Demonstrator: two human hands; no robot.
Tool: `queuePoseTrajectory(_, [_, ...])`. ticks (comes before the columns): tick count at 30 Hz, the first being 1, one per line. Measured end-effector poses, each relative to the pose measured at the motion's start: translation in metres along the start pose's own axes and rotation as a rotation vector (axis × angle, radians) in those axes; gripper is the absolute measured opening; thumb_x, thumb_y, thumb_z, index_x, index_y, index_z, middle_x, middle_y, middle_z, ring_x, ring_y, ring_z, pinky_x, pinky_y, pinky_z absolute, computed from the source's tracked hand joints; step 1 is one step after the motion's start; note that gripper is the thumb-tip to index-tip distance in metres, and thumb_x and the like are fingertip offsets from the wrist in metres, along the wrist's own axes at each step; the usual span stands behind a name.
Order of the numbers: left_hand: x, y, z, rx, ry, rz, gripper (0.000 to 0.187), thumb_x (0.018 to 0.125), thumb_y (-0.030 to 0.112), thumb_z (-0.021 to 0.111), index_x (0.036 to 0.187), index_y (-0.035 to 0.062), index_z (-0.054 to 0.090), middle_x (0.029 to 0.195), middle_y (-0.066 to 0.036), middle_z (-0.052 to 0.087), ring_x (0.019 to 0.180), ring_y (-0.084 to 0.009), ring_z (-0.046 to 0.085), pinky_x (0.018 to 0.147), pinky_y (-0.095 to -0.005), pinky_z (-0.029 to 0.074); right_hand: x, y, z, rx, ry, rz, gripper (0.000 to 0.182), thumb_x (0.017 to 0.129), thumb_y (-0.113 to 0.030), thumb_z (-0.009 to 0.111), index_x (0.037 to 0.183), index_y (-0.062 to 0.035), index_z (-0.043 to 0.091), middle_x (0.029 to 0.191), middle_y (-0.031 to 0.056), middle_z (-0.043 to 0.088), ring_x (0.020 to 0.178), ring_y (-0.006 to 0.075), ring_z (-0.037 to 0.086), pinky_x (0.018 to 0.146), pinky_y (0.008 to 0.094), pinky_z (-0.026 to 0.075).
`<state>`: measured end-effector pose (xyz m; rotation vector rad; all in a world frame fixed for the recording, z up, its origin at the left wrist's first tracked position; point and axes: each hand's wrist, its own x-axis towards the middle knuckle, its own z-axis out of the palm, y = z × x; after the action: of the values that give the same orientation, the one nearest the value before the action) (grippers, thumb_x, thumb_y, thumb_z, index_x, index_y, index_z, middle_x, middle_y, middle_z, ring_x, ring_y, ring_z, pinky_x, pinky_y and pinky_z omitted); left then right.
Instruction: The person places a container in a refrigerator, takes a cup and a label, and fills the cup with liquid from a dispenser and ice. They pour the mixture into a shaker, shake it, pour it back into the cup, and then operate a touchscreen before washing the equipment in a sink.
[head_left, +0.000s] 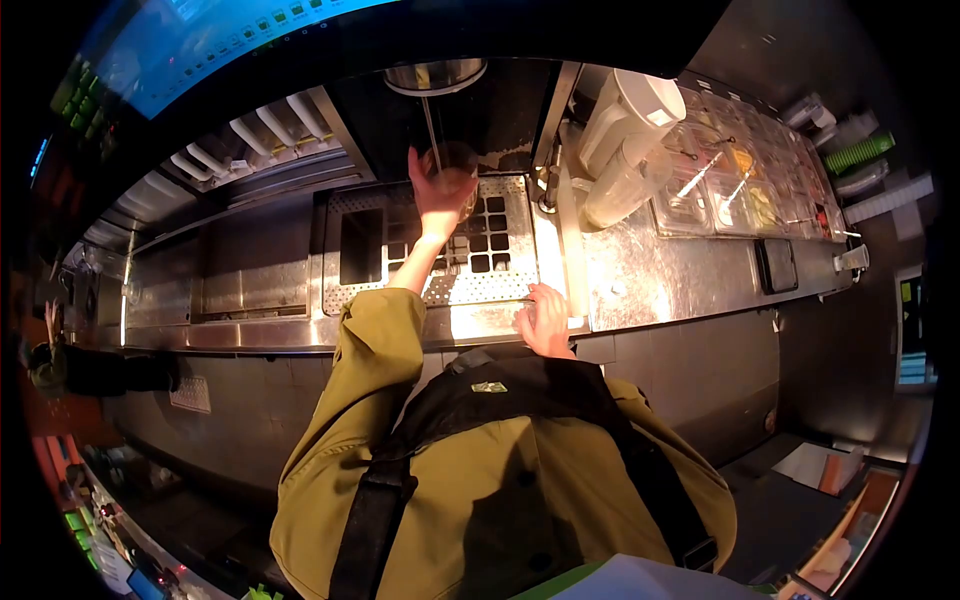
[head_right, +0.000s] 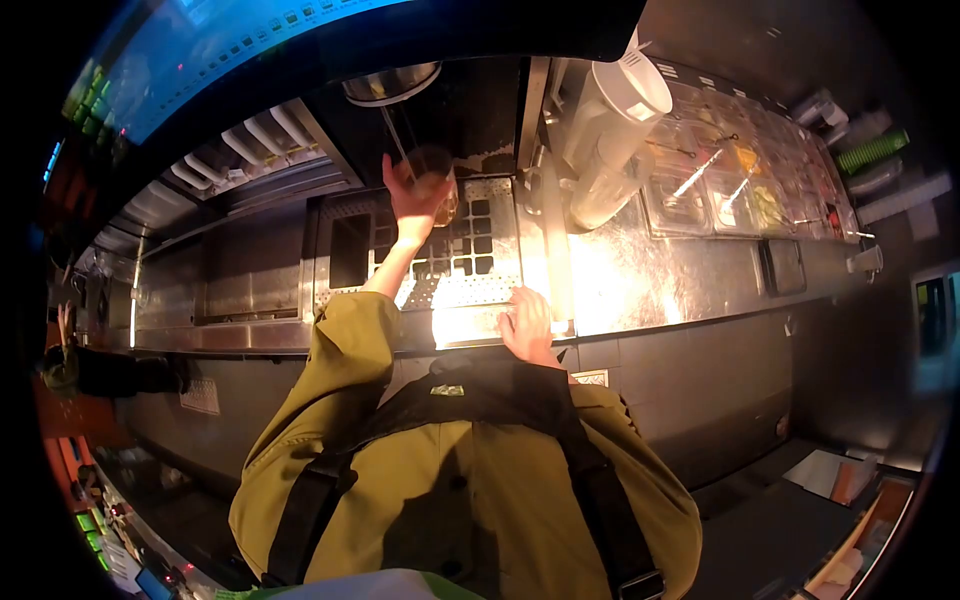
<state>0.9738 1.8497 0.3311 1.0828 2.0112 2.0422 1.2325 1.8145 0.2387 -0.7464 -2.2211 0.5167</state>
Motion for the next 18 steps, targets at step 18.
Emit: queuePoseTrajectory(18, [-0.003, -0.015, 0.001, 0.097, 0.048, 0.004, 0.110, 0.054, 0.016, 0.081, 0.136, 0.0109, 0.008, 0.117, -0.017, 0.043, 0.110, -0.0278, 0.043, 0.093, -0.0353, 0.036, 0.008, -0.008, -0.010, 0.009, -0.024, -0.006, 0.034, 0.067, -0.005, 0.061, 0.098, 0.0005, 0.048, 0.106, 0.0152, 0.053, 0.104, 0.0336, 0.046, 0.090, 0.0427, 0.034])
